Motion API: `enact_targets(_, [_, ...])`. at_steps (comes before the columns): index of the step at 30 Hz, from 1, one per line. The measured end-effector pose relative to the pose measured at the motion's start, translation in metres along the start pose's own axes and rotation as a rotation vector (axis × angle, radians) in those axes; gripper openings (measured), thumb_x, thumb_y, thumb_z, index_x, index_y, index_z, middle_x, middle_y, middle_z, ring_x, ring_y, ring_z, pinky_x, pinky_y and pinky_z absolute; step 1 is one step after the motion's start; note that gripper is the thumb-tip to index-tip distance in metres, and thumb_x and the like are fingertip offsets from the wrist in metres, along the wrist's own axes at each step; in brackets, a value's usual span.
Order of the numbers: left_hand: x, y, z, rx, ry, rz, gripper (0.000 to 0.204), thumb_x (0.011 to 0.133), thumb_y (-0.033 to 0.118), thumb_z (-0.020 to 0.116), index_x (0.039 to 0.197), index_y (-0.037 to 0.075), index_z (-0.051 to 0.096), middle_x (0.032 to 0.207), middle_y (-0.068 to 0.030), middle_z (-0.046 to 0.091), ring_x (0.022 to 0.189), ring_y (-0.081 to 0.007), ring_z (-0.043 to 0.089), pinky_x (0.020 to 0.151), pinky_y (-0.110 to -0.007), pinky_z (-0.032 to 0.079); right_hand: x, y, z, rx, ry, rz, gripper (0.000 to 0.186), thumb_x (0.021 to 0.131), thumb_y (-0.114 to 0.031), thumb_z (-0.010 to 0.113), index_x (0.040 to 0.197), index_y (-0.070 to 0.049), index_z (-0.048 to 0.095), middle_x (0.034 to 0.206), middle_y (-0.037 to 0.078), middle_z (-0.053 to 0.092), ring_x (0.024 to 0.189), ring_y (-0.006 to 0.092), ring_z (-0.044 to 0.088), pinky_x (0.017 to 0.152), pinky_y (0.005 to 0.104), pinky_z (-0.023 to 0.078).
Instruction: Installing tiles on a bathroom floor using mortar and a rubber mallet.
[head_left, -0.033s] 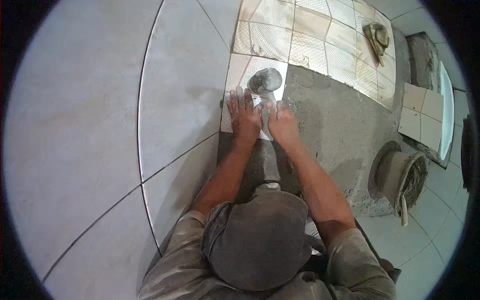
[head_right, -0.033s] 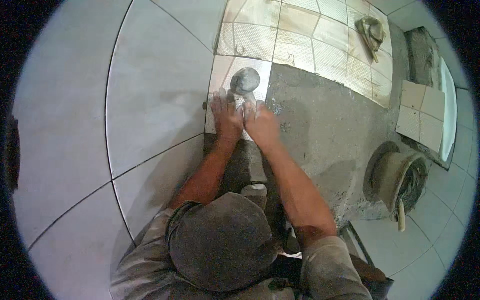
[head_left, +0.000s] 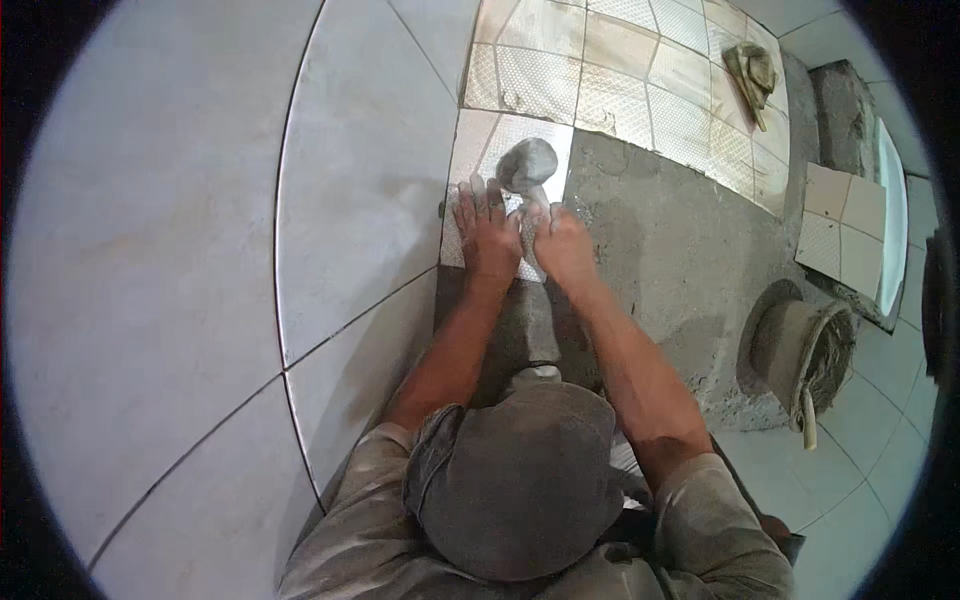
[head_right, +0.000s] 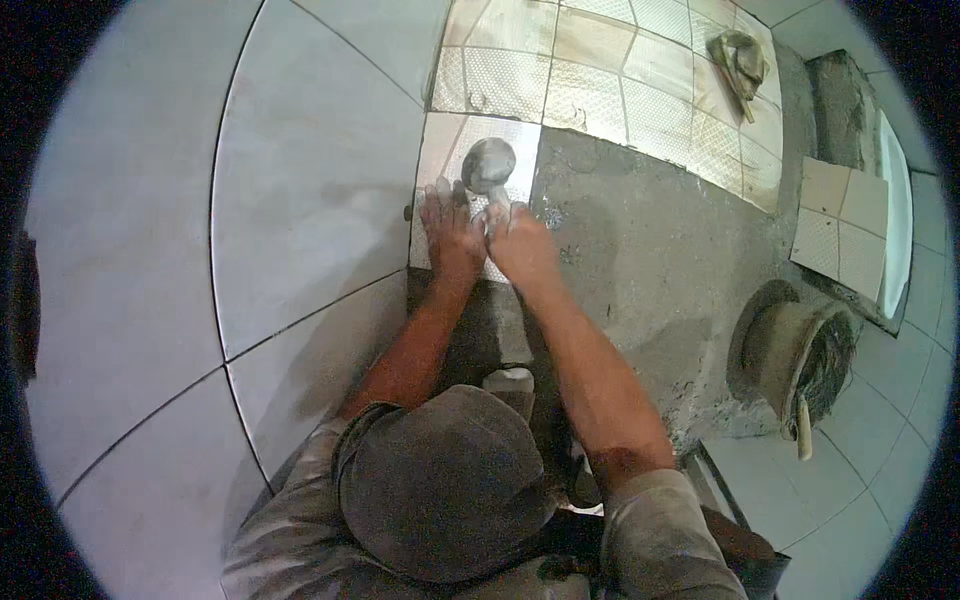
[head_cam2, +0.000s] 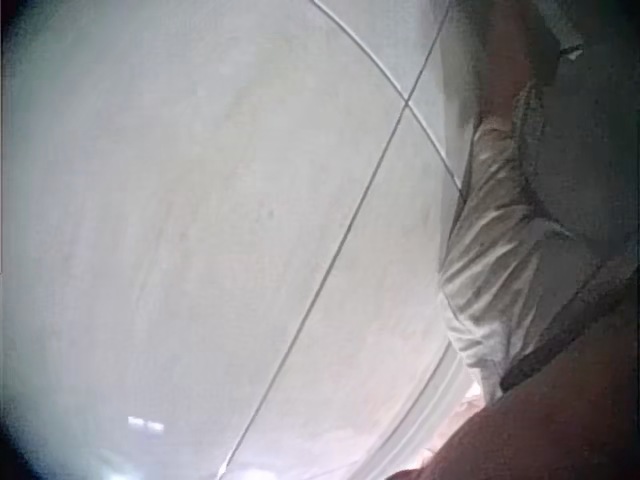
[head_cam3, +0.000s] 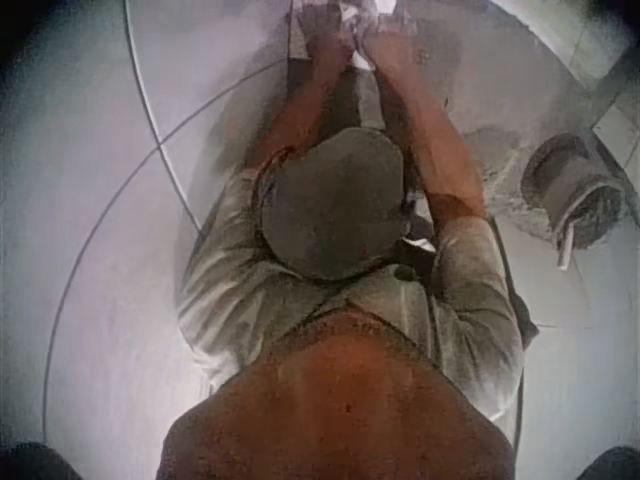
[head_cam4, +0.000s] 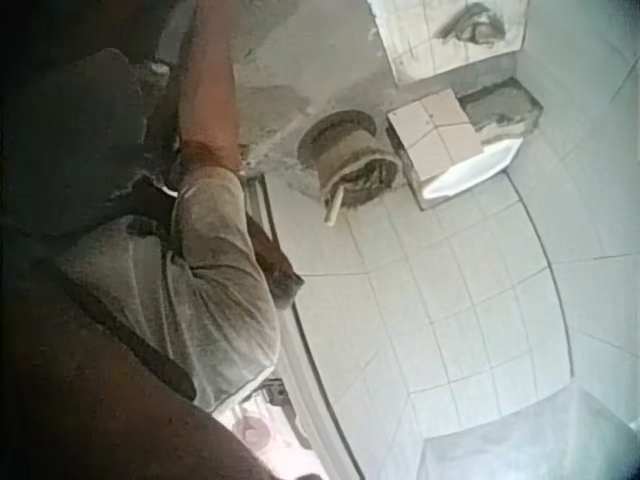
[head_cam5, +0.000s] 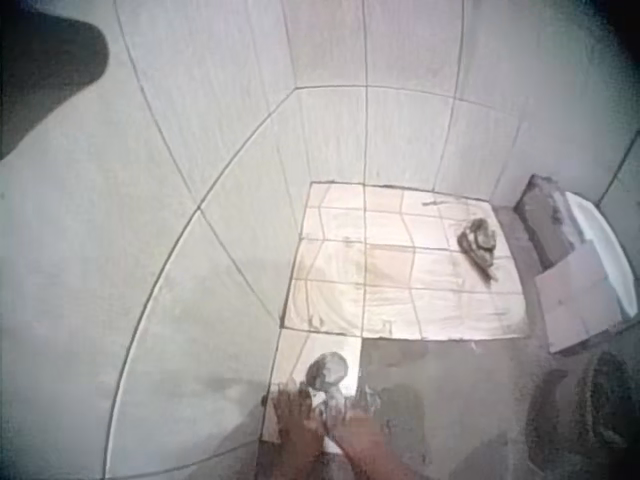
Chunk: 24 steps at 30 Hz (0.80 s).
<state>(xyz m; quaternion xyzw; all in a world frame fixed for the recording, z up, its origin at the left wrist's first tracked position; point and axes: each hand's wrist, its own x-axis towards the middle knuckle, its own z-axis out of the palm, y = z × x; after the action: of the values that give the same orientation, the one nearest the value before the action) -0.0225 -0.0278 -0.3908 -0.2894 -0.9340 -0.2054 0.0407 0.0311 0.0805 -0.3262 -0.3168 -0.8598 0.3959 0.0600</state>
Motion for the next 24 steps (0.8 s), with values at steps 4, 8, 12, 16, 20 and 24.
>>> enact_targets(4, [-0.004, 0.0, 0.0, 0.016, -0.032, -0.047, 0.058, 0.088, 0.024, 0.058, 0.135, -0.005, 0.042, 0.145, -0.0258, 0.032, 0.137, -0.0447, 0.023, 0.11, -0.057, 0.021, 0.009, -0.001, 0.01, -0.015, 0.045, -0.067, 0.041, 0.093, -0.034, 0.049, 0.09, 0.006, 0.058, 0.075, 0.031, 0.061, 0.072, 0.0487, 0.061, 0.066, 0.0531, 0.05])
enact_targets(8, [0.006, 0.013, 0.006, 0.032, -0.07, -0.04, 0.058, 0.088, 0.025, 0.057, 0.136, -0.005, 0.042, 0.145, -0.0261, 0.031, 0.137, -0.0442, 0.023, 0.11, -0.057, 0.02, 0.03, 0.033, 0.018, -0.154, -0.035, -0.214, 0.04, 0.092, -0.033, 0.05, 0.092, 0.006, 0.058, 0.07, 0.03, 0.06, 0.069, 0.0479, 0.062, 0.064, 0.0534, 0.05])
enact_targets(12, [0.0, -0.003, 0.002, 0.157, -0.157, -0.024, 0.056, 0.088, 0.027, 0.054, 0.135, -0.003, 0.043, 0.145, -0.0269, 0.03, 0.138, -0.0448, 0.021, 0.11, -0.059, 0.018, 0.022, -0.006, 0.008, -0.052, -0.013, -0.092, 0.032, 0.091, -0.027, 0.053, 0.093, 0.006, 0.056, 0.076, 0.032, 0.059, 0.072, 0.0461, 0.061, 0.062, 0.0511, 0.05])
enact_targets(16, [-0.002, -0.005, 0.006, 0.142, -0.124, -0.008, 0.053, 0.087, 0.027, 0.053, 0.134, 0.004, 0.047, 0.146, -0.0275, 0.029, 0.137, -0.0482, 0.019, 0.108, -0.062, 0.018, 0.021, -0.011, 0.004, -0.042, -0.075, -0.108, 0.035, 0.091, -0.029, 0.052, 0.091, 0.005, 0.055, 0.068, 0.029, 0.06, 0.067, 0.0471, 0.061, 0.062, 0.0529, 0.05])
enact_targets(20, [0.001, 0.004, 0.007, 0.063, -0.176, -0.089, 0.059, 0.095, 0.036, 0.041, 0.135, -0.008, 0.041, 0.147, -0.0268, 0.029, 0.139, -0.0408, 0.02, 0.112, -0.055, 0.016, 0.022, 0.0, 0.002, -0.103, -0.11, -0.047, 0.038, 0.092, -0.033, 0.05, 0.094, 0.004, 0.054, 0.071, 0.03, 0.06, 0.071, 0.0473, 0.061, 0.064, 0.0524, 0.05])
enact_targets(24, [0.001, -0.006, 0.009, 0.085, -0.124, -0.061, 0.06, 0.094, 0.035, 0.043, 0.136, -0.008, 0.039, 0.148, -0.027, 0.027, 0.141, -0.0398, 0.017, 0.113, -0.054, 0.014, 0.018, -0.019, -0.003, -0.077, -0.178, 0.054, 0.036, 0.088, -0.031, 0.054, 0.095, 0.004, 0.053, 0.08, 0.029, 0.063, 0.079, 0.0463, 0.063, 0.072, 0.0531, 0.05])
